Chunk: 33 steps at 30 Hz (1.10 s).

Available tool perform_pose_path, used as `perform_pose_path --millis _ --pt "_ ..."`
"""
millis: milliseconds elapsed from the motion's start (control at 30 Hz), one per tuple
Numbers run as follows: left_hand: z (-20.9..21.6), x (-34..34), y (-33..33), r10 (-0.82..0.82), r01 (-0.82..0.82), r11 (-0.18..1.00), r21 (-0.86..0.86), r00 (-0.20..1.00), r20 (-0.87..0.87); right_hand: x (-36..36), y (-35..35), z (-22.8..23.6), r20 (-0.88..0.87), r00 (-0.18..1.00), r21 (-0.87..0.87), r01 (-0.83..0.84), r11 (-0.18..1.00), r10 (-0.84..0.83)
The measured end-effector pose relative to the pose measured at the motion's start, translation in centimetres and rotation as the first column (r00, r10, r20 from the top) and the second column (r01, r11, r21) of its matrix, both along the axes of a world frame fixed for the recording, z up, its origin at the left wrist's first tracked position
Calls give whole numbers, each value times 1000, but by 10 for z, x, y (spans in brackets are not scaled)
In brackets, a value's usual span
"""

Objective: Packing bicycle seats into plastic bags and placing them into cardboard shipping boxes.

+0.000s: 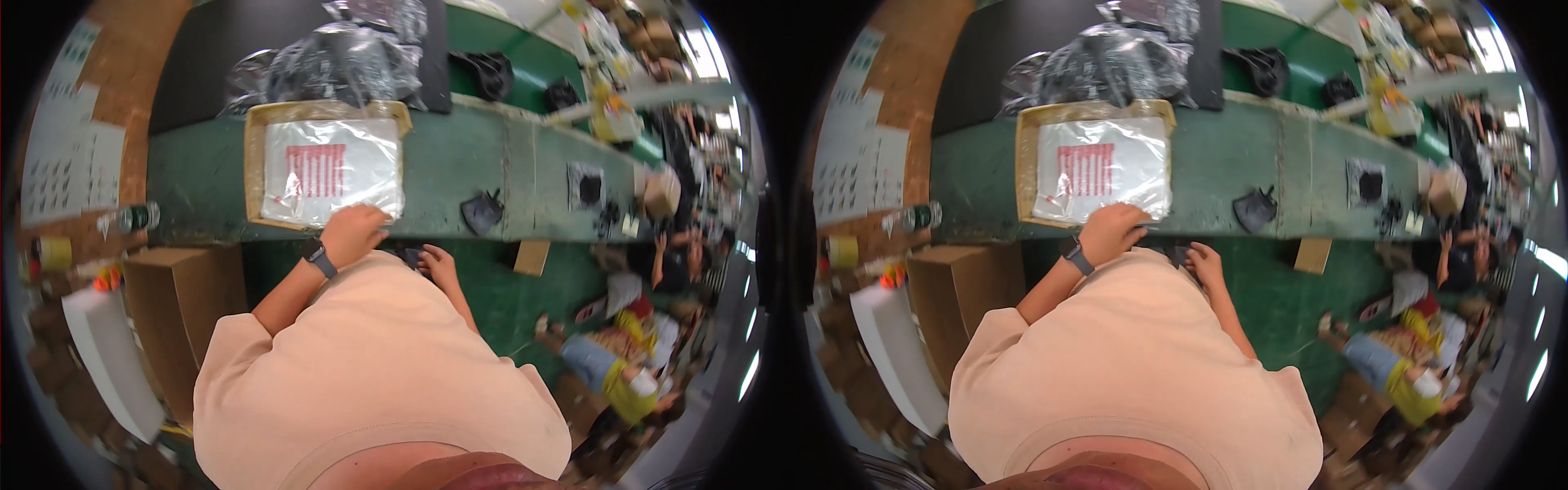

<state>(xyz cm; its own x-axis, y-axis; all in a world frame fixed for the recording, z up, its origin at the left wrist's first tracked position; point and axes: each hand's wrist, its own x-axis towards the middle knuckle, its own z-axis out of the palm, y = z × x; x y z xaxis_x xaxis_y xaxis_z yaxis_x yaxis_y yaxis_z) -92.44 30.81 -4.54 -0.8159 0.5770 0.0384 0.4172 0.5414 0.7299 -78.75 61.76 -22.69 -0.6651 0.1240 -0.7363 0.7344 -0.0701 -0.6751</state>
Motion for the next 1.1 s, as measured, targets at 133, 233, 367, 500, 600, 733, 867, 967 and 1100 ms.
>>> perform_pose_path --millis 133,233,367,500,600,733,867,967,1100 --pt "-11 -86 41 174 -186 982 -27 955 -242 32 47 10 21 961 33 274 961 -275" --pt "-25 -162 89 225 -265 961 -78 914 -337 17 85 6 1 894 -4 448 894 -448" --pt "-92 -238 128 127 -286 932 -221 831 -542 -25 129 0 -202 941 85 292 953 -271" --pt "-131 -279 152 172 -361 819 -446 896 -410 -81 185 5 -389 912 279 251 927 -130" --pt "-140 -302 159 375 -366 611 -702 915 -151 -138 225 -9 -399 914 361 233 903 -76" --pt "-159 -320 192 562 -430 512 -744 822 -89 -245 281 -35 -395 918 355 112 928 40" --pt "-184 -328 175 656 -703 467 -536 682 -323 -399 278 -15 -545 820 363 40 931 177" --pt "-170 -322 214 651 -720 423 -550 663 -369 -488 286 -24 -570 793 393 34 919 215" --pt "-155 -332 226 588 -633 477 -610 746 -314 -598 275 -35 -599 732 595 134 792 326"
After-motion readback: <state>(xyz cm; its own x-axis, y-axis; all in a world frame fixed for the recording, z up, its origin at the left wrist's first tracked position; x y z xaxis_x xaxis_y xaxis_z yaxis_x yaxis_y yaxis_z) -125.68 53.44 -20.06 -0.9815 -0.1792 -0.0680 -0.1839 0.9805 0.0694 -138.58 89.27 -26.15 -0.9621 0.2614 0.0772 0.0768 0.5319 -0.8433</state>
